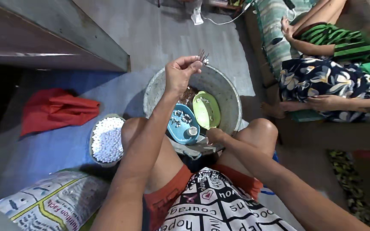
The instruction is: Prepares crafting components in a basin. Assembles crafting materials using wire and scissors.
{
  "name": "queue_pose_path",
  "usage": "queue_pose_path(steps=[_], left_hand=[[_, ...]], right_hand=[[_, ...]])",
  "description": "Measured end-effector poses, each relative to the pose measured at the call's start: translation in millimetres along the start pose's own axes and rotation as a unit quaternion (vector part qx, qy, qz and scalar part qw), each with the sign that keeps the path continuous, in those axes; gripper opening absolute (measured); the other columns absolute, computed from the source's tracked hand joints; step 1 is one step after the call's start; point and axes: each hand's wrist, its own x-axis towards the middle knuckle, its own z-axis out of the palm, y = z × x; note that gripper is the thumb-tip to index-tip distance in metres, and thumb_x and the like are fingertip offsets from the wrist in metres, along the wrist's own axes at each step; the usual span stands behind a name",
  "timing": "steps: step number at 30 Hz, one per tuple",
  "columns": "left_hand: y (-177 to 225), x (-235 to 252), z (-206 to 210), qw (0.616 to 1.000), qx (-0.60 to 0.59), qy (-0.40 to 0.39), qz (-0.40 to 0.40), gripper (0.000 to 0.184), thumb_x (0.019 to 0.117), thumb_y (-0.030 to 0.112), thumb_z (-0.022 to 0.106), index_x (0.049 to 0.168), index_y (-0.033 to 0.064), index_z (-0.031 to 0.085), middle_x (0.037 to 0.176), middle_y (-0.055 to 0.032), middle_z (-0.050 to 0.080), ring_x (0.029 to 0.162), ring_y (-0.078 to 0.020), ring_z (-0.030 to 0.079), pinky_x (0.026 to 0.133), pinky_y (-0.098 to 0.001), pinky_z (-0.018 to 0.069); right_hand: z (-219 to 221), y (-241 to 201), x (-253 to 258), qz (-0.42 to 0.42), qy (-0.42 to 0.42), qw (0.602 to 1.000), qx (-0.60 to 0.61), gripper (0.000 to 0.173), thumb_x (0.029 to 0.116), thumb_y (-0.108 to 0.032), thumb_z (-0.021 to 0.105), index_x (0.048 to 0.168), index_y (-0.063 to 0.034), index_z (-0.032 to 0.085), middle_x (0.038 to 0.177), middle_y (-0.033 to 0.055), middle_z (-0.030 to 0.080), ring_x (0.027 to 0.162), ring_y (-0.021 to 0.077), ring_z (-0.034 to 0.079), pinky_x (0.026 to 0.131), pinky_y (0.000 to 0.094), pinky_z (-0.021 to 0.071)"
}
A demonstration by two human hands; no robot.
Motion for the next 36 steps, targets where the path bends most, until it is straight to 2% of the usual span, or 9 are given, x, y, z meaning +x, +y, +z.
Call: queue_pose_path(steps=[7,12,14,17,21,24,28,31,36], left_hand=[[6,0,-6,0.998,0.049,0.026,0.035,0.021,0.0857,-0.002,0.079,0.106,-0.0056,0.073,0.088,-0.011,0.076,0.075,-0.0186,0.074,0.074,-0.0343,0.0642],[11,-2,-11,0.996,0.071,0.033,0.044,0.024,0.0842,-0.002,0.081,0.106,-0.0046,0.072,0.087,-0.0099,0.076,0.075,-0.0181,0.074,0.074,-0.034,0.0644],[14,-3,-13,0.994,0.088,0.033,0.057,0.026,0.0839,0.0,0.082,0.108,-0.0038,0.072,0.089,-0.0086,0.076,0.076,-0.0169,0.074,0.074,-0.0332,0.0639],[13,-2,-14,0.993,0.091,0.028,0.077,0.023,0.0855,0.0,0.08,0.107,-0.0041,0.072,0.089,-0.0092,0.075,0.076,-0.0175,0.073,0.074,-0.034,0.0641],[17,3,-4,0.995,0.076,0.011,0.067,0.023,0.0873,-0.001,0.078,0.109,-0.0046,0.071,0.09,-0.0096,0.075,0.076,-0.0177,0.073,0.073,-0.0338,0.0637],[23,16,8,0.992,0.107,-0.007,0.071,0.023,0.0881,0.001,0.078,0.11,-0.004,0.072,0.09,-0.0085,0.076,0.076,-0.0167,0.072,0.074,-0.0332,0.0635],[28,28,21,0.981,0.173,-0.028,0.08,0.021,0.0895,0.005,0.078,0.109,-0.0013,0.074,0.09,-0.0068,0.076,0.076,-0.015,0.072,0.074,-0.0328,0.0634],[30,30,27,0.973,0.215,-0.016,0.085,0.018,0.0904,0.007,0.077,0.108,0.0017,0.075,0.091,-0.0053,0.076,0.078,-0.0133,0.072,0.075,-0.0317,0.0631],[7,24,26,0.967,0.24,-0.031,0.08,0.016,0.0929,0.007,0.076,0.108,0.0045,0.078,0.097,-0.0047,0.076,0.083,-0.013,0.073,0.079,-0.0311,0.0639]], right_hand=[[-15,-6,-5,0.006,-0.03,0.996,-0.079,0.048,0.0873,-0.031,0.078,0.115,0.0068,0.068,0.125,0.0301,0.064,0.119,0.0492,0.061,0.094,0.0749,0.0455],[-76,41,-61,-0.027,-0.054,0.988,-0.14,0.04,0.0855,-0.031,0.08,0.104,0.0028,0.073,0.1,0.0256,0.07,0.094,0.0458,0.068,0.083,0.0722,0.0504],[-112,71,-103,-0.045,-0.049,0.993,-0.093,0.037,0.0931,-0.028,0.076,0.114,0.0026,0.071,0.099,0.0241,0.07,0.091,0.041,0.068,0.085,0.0652,0.0519],[-150,127,-153,-0.093,0.067,0.985,0.129,0.033,0.0945,-0.008,0.072,0.126,0.0004,0.067,0.094,0.0187,0.071,0.078,0.0282,0.068,0.079,0.0488,0.058],[-166,138,-166,-0.25,0.249,0.834,0.424,0.052,0.0872,0.006,0.064,0.138,-0.0047,0.058,0.1,0.0117,0.072,0.083,0.0191,0.07,0.078,0.0378,0.0608],[-187,100,-146,-0.328,0.352,0.679,0.555,0.044,0.0911,-0.008,0.071,0.133,-0.0038,0.059,0.099,0.0079,0.072,0.08,0.0163,0.07,0.075,0.0358,0.0623],[-219,50,-148,-0.395,0.402,0.535,0.629,0.049,0.0894,-0.012,0.078,0.131,-0.0006,0.056,0.101,0.0093,0.072,0.084,0.0185,0.072,0.079,0.0381,0.0634],[-230,32,-152,-0.439,0.38,0.486,0.653,0.05,0.0931,-0.001,0.072,0.137,0.0007,0.048,0.114,0.0191,0.072,0.098,0.0299,0.074,0.091,0.0448,0.0626],[-231,26,-144,-0.404,0.375,0.477,0.685,0.053,0.089,0.0,0.077,0.133,-0.0002,0.048,0.11,0.0181,0.073,0.095,0.0292,0.075,0.086,0.0432,0.0639]])
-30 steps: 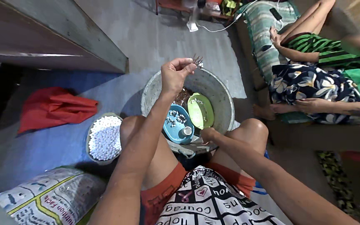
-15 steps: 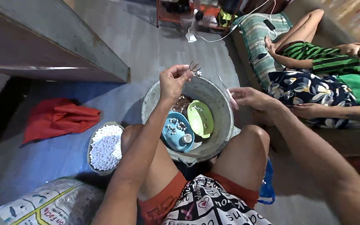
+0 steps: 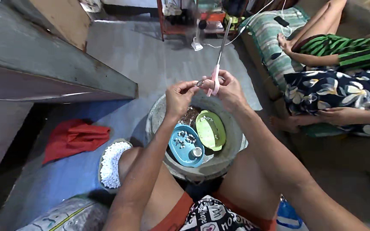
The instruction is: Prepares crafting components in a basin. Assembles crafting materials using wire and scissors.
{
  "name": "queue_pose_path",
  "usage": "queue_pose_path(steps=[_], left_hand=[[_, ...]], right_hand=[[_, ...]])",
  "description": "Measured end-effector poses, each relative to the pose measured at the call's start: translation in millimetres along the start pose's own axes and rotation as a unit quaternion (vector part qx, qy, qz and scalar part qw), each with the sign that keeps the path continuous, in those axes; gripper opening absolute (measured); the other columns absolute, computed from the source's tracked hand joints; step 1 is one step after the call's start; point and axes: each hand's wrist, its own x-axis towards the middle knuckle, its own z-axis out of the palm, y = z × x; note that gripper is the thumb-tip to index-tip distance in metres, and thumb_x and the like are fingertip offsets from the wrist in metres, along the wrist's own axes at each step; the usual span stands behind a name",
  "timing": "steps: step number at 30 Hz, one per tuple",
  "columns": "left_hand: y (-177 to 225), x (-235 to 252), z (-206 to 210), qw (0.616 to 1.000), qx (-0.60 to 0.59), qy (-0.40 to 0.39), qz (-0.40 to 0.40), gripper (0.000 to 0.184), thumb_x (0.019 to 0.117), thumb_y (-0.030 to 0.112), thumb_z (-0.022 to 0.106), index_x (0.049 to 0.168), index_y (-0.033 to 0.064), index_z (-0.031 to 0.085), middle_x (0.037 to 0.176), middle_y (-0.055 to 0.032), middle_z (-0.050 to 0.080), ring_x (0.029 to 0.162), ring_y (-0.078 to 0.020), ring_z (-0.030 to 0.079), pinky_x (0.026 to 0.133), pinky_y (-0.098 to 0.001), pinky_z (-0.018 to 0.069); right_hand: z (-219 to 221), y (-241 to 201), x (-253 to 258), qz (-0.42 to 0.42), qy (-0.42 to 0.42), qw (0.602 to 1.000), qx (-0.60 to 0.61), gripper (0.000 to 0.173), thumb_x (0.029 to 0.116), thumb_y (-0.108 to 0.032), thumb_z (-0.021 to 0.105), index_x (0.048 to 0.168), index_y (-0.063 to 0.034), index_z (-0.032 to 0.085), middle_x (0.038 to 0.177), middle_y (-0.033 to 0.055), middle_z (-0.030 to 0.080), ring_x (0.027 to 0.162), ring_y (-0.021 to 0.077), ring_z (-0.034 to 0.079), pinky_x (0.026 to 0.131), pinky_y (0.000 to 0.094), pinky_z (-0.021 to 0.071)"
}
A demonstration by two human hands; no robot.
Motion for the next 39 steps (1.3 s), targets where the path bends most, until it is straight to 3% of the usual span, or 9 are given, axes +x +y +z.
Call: queue_pose_path(steps=[8,15,21,25,33,39], left_hand=[[-15,-5,6,0.998,0.014,-0.058,-0.002,0.022,0.0934,0.01,0.076,0.114,0.0042,0.077,0.106,-0.0048,0.076,0.094,-0.0125,0.074,0.088,-0.0316,0.0636],[-14,-8,10,0.999,0.01,-0.042,0.003,0.021,0.0947,0.009,0.075,0.114,0.0025,0.077,0.101,-0.0044,0.078,0.09,-0.0119,0.075,0.085,-0.0306,0.0642],[-10,-6,4,0.985,-0.167,-0.018,-0.034,0.019,0.0952,-0.001,0.07,0.112,-0.0082,0.072,0.101,-0.016,0.077,0.09,-0.0288,0.077,0.087,-0.0457,0.0653],[-6,-8,5,0.982,-0.178,0.003,-0.064,0.019,0.0933,-0.002,0.072,0.111,-0.008,0.072,0.099,-0.0154,0.077,0.089,-0.028,0.077,0.087,-0.0444,0.0654],[-4,-8,4,0.972,-0.207,0.008,-0.108,0.019,0.0932,-0.001,0.072,0.111,-0.0078,0.072,0.102,-0.0155,0.076,0.09,-0.0261,0.076,0.086,-0.0419,0.0651],[-2,-10,-1,0.971,-0.205,-0.011,-0.125,0.02,0.094,-0.002,0.071,0.113,-0.0076,0.072,0.103,-0.0163,0.076,0.091,-0.0272,0.076,0.087,-0.0423,0.065]], right_hand=[[-4,23,1,0.045,0.083,0.995,0.01,0.049,0.0862,0.004,0.078,0.126,0.0012,0.05,0.099,0.0173,0.074,0.084,0.0281,0.076,0.078,0.0418,0.0661],[0,26,0,0.007,0.084,0.996,-0.025,0.052,0.0845,0.004,0.079,0.127,0.0008,0.05,0.094,0.0156,0.073,0.078,0.0258,0.075,0.071,0.0398,0.0656],[-8,11,-5,-0.008,0.011,1.0,-0.021,0.051,0.0875,0.002,0.077,0.131,0.0019,0.05,0.109,0.0179,0.074,0.093,0.0288,0.075,0.082,0.0419,0.0647],[-8,20,-12,-0.035,-0.006,0.999,-0.019,0.054,0.0853,0.009,0.075,0.133,0.0013,0.049,0.117,0.0187,0.072,0.098,0.0299,0.075,0.085,0.0424,0.0643],[1,31,-12,-0.164,-0.039,0.982,-0.085,0.058,0.0817,0.018,0.071,0.134,0.0055,0.049,0.12,0.0208,0.071,0.1,0.0339,0.075,0.086,0.0457,0.0658],[-1,31,-6,-0.209,-0.069,0.964,-0.15,0.06,0.0817,0.014,0.074,0.136,0.0057,0.051,0.117,0.0174,0.073,0.098,0.0283,0.075,0.086,0.0427,0.0656]])
